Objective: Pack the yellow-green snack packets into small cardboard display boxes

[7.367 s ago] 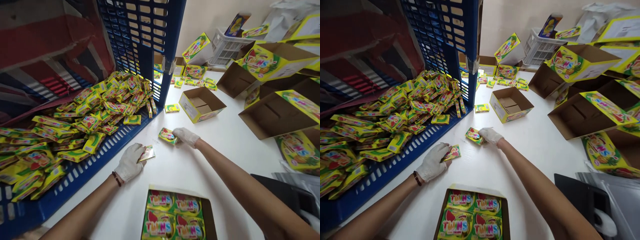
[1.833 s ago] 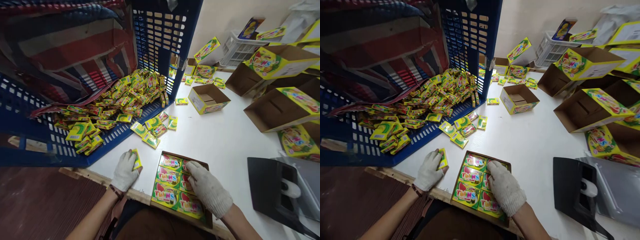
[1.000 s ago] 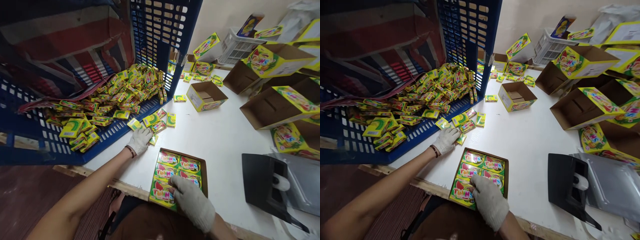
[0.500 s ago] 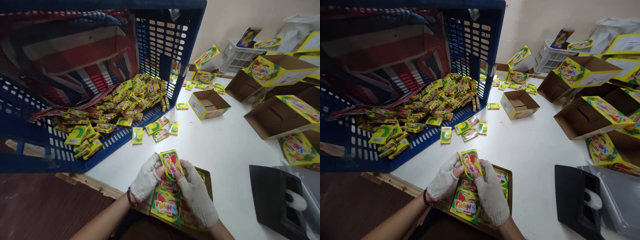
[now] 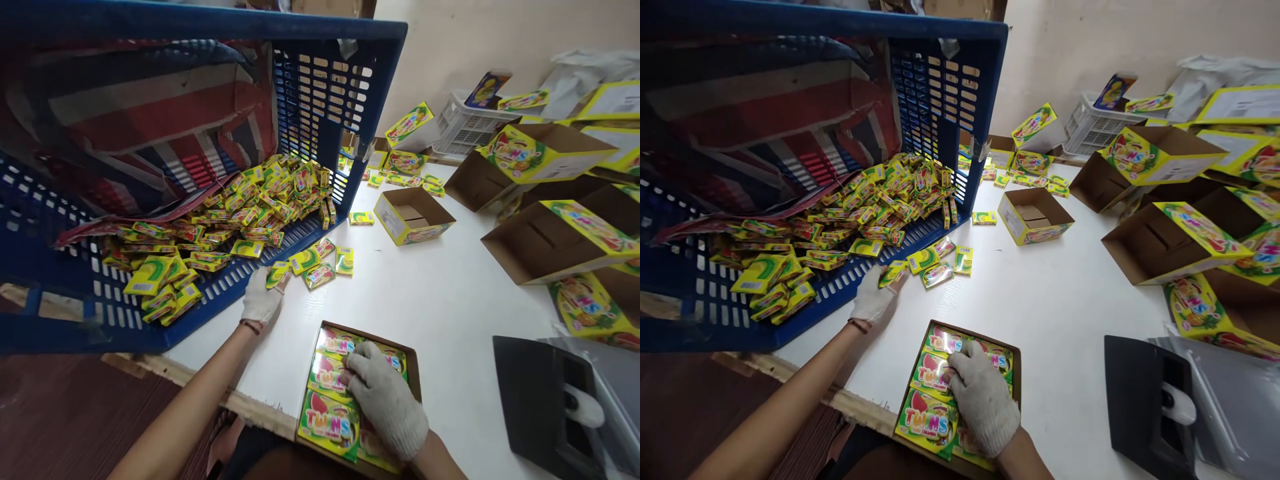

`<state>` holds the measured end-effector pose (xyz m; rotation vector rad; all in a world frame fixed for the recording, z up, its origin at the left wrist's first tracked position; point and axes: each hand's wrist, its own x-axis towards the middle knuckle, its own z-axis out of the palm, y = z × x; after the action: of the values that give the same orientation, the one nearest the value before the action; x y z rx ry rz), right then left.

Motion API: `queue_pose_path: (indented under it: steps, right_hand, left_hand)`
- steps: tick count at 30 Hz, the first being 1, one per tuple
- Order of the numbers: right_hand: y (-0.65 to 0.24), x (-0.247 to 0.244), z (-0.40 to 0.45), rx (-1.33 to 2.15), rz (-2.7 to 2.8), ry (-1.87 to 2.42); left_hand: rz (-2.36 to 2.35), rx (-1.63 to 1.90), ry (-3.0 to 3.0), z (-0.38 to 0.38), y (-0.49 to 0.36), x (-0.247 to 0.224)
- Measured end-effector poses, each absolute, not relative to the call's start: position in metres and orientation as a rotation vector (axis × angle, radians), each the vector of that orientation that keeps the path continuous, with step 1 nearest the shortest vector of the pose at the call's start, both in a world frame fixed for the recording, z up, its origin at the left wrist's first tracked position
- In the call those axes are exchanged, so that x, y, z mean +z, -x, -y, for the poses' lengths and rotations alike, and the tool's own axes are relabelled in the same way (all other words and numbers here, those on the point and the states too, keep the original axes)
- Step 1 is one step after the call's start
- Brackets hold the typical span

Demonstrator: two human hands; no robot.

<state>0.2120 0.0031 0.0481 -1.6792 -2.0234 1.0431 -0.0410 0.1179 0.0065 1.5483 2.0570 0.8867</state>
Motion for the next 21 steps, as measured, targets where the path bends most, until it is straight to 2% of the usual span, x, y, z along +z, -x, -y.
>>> queue_pose_path:
  steps: [7,9,14,18,21]
  right_hand:
    - [-0.224,0.052,-0.016,1.015,1.579,1.519]
    - [-0.227,0.053,-0.020,1.016,1.543,1.534]
    - [-0.232,0.051,-0.021,1.081,1.508,1.774]
    - [-0.226,0.047,-0.021,1.058,1.639,1.890]
    - [-0.218,0.046,-0.021,0.878,1.844,1.906]
  left_hand:
    - [-1.023,0.760,-1.357,-0.049,-0.006,0.051]
    - [-1.069,0.791,-1.420,-0.053,-0.020,0.054]
    - [-1.771,0.826,-1.822,-0.126,-0.013,0.034]
    - [-1.783,0.777,-1.788,-0.175,0.006,0.015]
    - [-1.731,0.810,-1.687,-0.180,0.014,0.007]
